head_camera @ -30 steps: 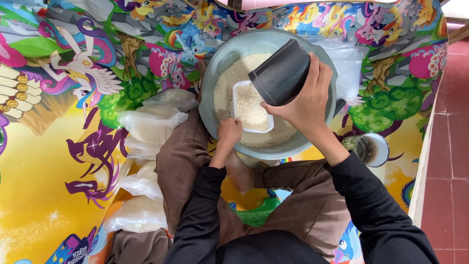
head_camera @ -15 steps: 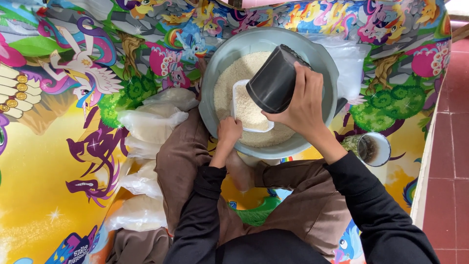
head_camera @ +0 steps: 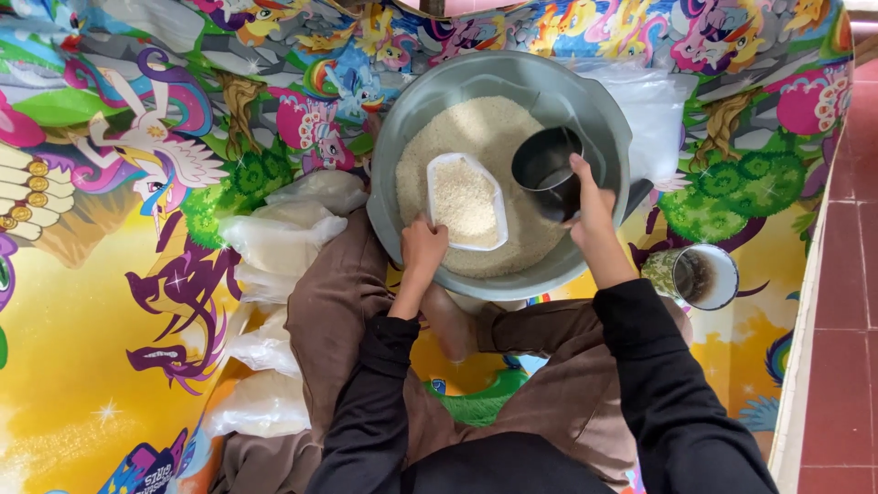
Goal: Scooping rice from a large basin into small plastic bags using a metal cup and a plastic scoop, then sifting and sealing the bags.
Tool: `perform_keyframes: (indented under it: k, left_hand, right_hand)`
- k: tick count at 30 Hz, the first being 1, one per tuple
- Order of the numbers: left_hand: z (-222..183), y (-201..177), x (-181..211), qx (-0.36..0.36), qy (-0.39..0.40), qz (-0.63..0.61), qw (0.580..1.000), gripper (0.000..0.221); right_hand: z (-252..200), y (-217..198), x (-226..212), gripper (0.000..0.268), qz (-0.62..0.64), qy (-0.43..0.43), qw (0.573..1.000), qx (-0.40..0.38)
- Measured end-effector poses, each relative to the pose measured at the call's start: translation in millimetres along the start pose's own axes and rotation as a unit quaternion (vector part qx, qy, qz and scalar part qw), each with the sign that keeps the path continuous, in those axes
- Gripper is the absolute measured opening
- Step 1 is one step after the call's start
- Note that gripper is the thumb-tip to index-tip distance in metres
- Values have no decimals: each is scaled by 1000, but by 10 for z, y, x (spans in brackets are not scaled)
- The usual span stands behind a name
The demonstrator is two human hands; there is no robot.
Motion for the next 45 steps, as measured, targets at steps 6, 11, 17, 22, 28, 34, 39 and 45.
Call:
perform_keyframes:
  k: [6, 11, 17, 22, 28, 34, 39, 45]
  left_hand:
    - [-4, -28, 24, 8, -13, 2, 1000, 15]
    - [-48, -19, 51, 6, -29, 6, 1000, 19]
    - [-49, -45, 62, -14, -59, -39, 997, 52]
    - [83, 91, -135, -25, -103, -104, 989, 72]
    - [105, 116, -117, -36, -113, -215, 969, 73]
    - [318, 284, -344, -12, -93, -318, 944, 61]
    - [47, 31, 111, -8, -89, -248, 965, 58]
    - [0, 4, 48, -16, -77, -209, 975, 54]
  right_hand:
    - [131, 28, 533, 126, 189, 141, 971, -25]
    - [138, -65, 647, 127, 173, 118, 977, -37]
    - [745, -295, 1343, 107, -19, 78, 997, -4]
    - [47, -4, 961, 75, -316, -333, 882, 104]
    - [247, 417, 1159, 30, -287, -323, 893, -127]
    - [996, 588, 1871, 34, -104, -12, 973, -208]
    - [764, 660, 1510, 39, -150, 99, 969, -168]
    - [615, 435, 1593, 29, -109, -9, 968, -224]
Point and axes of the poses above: each hand's wrist, its own z-axis towards the middle knuckle, its own y-axis out of the palm, x = y × z, the point moved 3 cm from there along z, towards the middle knuckle, and after that the axes turned 2 degrees about z, right-handed, at the moved point
